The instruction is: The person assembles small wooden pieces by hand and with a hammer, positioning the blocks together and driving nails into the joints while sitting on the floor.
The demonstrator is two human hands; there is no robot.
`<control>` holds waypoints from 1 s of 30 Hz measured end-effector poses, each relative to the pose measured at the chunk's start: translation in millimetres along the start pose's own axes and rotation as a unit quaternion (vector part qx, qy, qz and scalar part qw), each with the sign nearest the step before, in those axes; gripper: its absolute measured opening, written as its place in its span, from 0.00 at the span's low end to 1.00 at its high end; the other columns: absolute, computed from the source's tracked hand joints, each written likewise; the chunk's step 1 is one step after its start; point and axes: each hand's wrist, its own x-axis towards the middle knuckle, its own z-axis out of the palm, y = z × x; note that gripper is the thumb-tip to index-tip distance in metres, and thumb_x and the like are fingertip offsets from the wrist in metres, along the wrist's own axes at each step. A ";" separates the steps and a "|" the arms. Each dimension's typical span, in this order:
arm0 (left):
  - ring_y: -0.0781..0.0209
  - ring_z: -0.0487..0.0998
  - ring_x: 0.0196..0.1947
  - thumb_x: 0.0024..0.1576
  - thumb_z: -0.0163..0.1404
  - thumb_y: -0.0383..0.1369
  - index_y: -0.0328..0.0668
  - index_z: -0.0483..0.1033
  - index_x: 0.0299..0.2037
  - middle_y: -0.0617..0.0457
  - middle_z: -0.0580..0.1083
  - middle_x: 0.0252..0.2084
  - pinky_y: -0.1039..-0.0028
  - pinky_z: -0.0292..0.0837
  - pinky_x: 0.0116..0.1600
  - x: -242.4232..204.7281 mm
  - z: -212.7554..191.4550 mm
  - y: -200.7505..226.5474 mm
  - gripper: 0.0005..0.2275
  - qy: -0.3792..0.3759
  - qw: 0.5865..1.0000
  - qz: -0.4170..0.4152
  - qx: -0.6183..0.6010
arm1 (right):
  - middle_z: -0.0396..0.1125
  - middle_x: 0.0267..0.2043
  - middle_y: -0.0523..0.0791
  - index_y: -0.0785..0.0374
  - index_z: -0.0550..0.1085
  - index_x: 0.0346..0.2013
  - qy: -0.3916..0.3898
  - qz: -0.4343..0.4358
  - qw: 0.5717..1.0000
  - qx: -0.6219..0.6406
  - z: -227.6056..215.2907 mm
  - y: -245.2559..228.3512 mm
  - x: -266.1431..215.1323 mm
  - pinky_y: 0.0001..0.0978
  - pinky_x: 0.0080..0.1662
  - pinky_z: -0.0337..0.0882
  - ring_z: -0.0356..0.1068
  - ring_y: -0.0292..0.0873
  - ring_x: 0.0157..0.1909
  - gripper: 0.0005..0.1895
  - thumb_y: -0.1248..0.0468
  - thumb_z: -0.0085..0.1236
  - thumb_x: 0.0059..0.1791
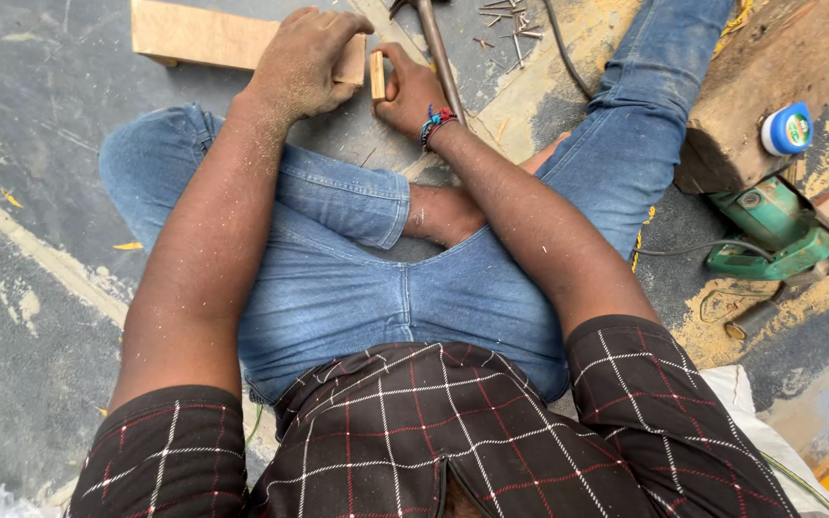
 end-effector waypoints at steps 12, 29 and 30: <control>0.40 0.76 0.54 0.48 0.64 0.35 0.42 0.73 0.59 0.43 0.77 0.51 0.52 0.64 0.65 1.2 1.4 -2.0 0.27 -0.001 1.000 0.005 -0.008 | 0.68 0.34 0.44 0.58 0.67 0.56 0.086 -0.091 0.992 -0.020 14.8 0.5 13.8 0.42 0.44 0.74 0.73 0.46 0.39 0.33 0.63 0.73 0.39; 0.37 0.74 0.55 0.45 0.66 0.35 0.45 0.74 0.58 0.41 0.76 0.52 0.50 0.66 0.60 -2.2 1.6 -2.2 0.28 -0.014 1.000 -0.010 -0.008 | 0.68 0.36 0.45 0.59 0.69 0.55 0.108 -0.103 0.988 -0.026 27.0 7.2 15.9 0.43 0.44 0.74 0.72 0.48 0.40 0.29 0.67 0.69 0.41; 0.37 0.74 0.55 0.44 0.66 0.34 0.44 0.74 0.57 0.41 0.76 0.53 0.51 0.67 0.60 -1.4 1.3 -3.4 0.27 -0.011 1.000 -0.011 -0.008 | 0.68 0.35 0.45 0.59 0.69 0.54 0.113 -0.106 0.988 -0.024 27.1 7.7 18.0 0.44 0.43 0.74 0.72 0.48 0.39 0.29 0.66 0.70 0.40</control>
